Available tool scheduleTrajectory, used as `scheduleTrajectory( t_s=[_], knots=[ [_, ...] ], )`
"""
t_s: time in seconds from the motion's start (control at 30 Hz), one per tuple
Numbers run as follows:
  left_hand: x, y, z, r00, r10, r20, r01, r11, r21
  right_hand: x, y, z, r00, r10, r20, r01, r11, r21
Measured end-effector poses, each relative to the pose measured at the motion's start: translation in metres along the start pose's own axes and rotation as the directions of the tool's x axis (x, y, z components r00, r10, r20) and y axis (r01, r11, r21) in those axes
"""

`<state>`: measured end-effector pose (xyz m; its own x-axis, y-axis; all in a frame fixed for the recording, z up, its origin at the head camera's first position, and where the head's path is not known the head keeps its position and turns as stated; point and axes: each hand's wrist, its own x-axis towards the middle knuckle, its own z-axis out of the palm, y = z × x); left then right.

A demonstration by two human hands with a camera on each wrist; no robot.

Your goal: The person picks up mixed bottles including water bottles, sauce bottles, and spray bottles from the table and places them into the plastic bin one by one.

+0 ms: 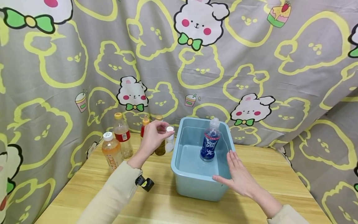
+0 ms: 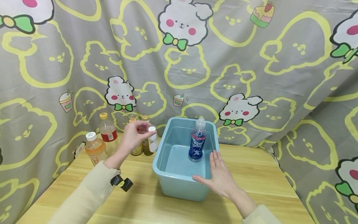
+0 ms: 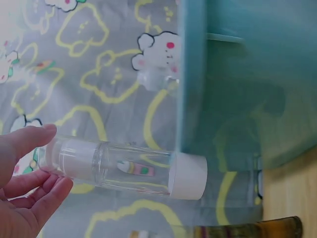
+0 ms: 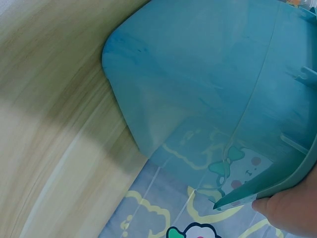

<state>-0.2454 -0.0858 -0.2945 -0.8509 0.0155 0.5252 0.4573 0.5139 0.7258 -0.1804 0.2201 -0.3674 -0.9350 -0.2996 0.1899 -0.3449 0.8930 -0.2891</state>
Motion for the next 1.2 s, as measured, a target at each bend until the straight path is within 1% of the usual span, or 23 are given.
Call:
scheduleTrajectory(
  t_s=[0.17,0.3,0.5,0.77,0.97,1.1,1.2],
  knots=[
    [0.010,0.014,0.003,0.999,0.026,0.019,-0.026,0.999,0.021,0.000,0.001,0.000,1.000,0.000,0.001,0.000,1.000,-0.002],
    [0.017,0.022,0.005,0.999,0.041,0.025,-0.042,0.998,0.036,0.000,0.001,0.001,1.000,0.002,0.000,-0.002,1.000,-0.011],
    [0.023,0.030,0.009,0.999,0.017,0.052,-0.019,0.999,0.040,0.000,0.001,0.001,1.000,-0.004,-0.005,0.004,1.000,-0.010],
    [0.031,0.039,0.022,0.996,0.030,0.083,-0.033,0.999,0.040,0.000,0.000,0.000,1.000,-0.003,-0.004,0.002,1.000,-0.009],
    [0.040,0.048,0.031,0.991,0.028,0.132,-0.037,0.997,0.064,0.000,0.000,0.000,1.000,0.000,0.001,0.000,1.000,-0.010],
    [0.046,0.051,0.038,0.983,0.024,0.182,-0.042,0.995,0.091,0.000,0.000,0.000,1.000,0.000,-0.001,0.000,1.000,-0.014],
    [0.050,0.052,0.044,0.975,0.008,0.221,-0.034,0.993,0.115,0.000,0.000,0.000,1.000,0.001,0.000,-0.001,1.000,-0.014]
  ],
)
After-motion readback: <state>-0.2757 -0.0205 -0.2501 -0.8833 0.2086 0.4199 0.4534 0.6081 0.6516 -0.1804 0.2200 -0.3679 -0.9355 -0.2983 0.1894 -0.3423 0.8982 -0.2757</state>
